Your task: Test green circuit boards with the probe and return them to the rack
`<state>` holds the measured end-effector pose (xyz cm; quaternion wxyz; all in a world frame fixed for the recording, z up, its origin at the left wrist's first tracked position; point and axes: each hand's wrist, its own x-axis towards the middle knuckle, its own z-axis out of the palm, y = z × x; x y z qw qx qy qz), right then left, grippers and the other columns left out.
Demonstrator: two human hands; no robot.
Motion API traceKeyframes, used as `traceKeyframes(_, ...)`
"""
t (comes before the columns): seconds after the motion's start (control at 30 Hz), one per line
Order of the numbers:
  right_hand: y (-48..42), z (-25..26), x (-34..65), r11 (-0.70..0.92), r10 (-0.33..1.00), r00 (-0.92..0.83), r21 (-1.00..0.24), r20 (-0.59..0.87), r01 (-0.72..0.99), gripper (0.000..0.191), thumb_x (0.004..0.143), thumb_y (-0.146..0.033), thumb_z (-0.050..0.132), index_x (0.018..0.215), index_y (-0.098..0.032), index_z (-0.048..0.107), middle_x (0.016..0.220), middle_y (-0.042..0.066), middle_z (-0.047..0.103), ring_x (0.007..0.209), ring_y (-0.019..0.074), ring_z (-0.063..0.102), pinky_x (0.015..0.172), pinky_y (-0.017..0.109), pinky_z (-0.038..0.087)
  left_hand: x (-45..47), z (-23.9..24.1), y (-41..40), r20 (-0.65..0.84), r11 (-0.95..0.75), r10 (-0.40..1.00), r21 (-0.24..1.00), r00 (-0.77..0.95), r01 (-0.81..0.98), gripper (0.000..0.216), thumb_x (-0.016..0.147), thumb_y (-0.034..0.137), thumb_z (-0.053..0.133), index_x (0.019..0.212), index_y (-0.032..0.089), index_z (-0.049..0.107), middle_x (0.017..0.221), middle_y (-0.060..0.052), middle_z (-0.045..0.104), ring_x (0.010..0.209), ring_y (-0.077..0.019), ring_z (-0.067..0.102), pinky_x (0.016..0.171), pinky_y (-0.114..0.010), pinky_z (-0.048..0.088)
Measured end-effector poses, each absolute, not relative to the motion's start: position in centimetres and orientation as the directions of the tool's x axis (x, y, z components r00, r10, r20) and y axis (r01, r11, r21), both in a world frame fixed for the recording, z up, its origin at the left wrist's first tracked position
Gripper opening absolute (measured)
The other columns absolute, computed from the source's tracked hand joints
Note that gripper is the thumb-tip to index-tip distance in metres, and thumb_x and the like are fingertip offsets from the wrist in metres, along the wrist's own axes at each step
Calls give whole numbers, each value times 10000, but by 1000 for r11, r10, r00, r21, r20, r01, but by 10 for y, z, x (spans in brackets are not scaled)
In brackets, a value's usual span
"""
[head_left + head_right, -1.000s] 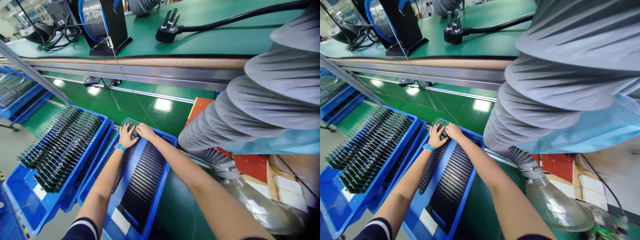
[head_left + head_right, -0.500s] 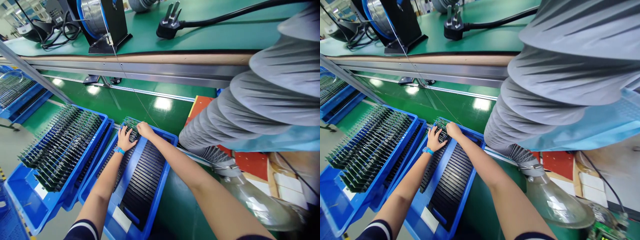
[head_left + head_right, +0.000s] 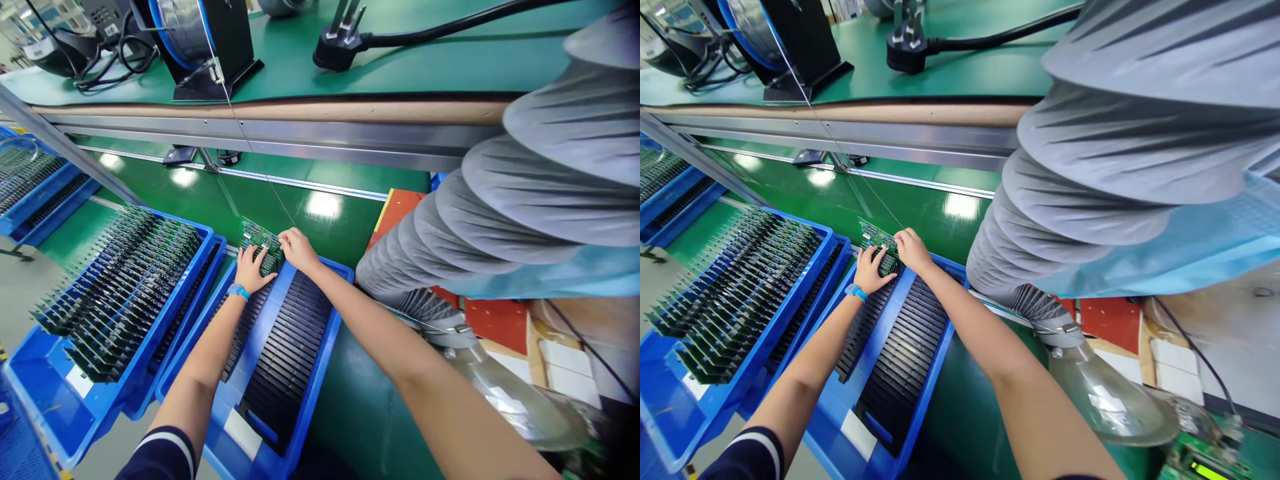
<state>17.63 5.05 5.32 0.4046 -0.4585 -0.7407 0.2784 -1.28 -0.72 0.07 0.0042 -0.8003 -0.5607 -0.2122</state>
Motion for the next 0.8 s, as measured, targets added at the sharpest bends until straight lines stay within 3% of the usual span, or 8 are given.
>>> traceKeyframes(0.13, 33, 69, 176, 490, 871, -205, -773, 446, 402, 150, 909, -117, 444, 878, -188, 572, 884, 70, 582, 912, 204, 580, 856, 361, 478, -26, -3, -15, 359, -373, 897, 301, 258, 878, 848, 759, 636, 674, 1415, 175, 399, 1489, -153, 349, 1383, -376, 277, 1137, -575, 163)
traceKeyframes(0.23, 20, 78, 176, 514, 857, -217, -771, 467, 375, 146, 937, -166, 426, 920, -185, 570, 917, 77, 584, 897, 198, 579, 844, 355, 480, -42, -12, -34, 430, -257, 899, 372, 80, 892, 630, 890, 492, 607, 1405, 195, 397, 1509, -130, 305, 1367, -362, 302, 1100, -602, 233)
traceKeyframes(0.37, -1, 71, 170, 511, 854, -317, -778, 413, 365, 130, 918, -165, 475, 895, -190, 600, 865, 51, 585, 826, 174, 592, 790, 309, 496, -63, -26, -66, 499, -52, 834, 495, -235, 867, 424, 947, 339, 573, 1333, 197, 466, 1402, -115, 428, 1225, -304, 480, 1001, -544, 412)
traceKeyframes(0.47, -19, 49, 159, 471, 864, -389, -788, 320, 396, 144, 885, -118, 512, 826, -189, 622, 851, 47, 593, 822, 165, 597, 781, 288, 498, -70, -32, -82, 484, 18, 805, 559, -344, 829, 357, 953, 322, 569, 1279, 188, 508, 1309, -106, 507, 1097, -254, 569, 908, -465, 501)
traceKeyframes(0.63, -35, 8, 133, 350, 903, -404, -799, 148, 489, 83, 911, -174, 559, 879, -143, 629, 927, 44, 629, 852, 160, 613, 810, 348, 510, -66, -30, -78, 403, -6, 869, 588, -286, 809, 355, 960, 322, 559, 1286, 194, 503, 1309, -108, 510, 1074, -243, 582, 892, -448, 515)
traceKeyframes(0.8, -36, -9, 119, 248, 934, -353, -820, 60, 516, 160, 940, -281, 558, 1000, -153, 633, 1036, 56, 645, 929, 172, 624, 842, 382, 519, -51, -21, -65, 318, -118, 945, 548, -76, 828, 447, 940, 351, 583, 1346, 212, 460, 1457, -113, 372, 1261, -314, 450, 1012, -545, 409)
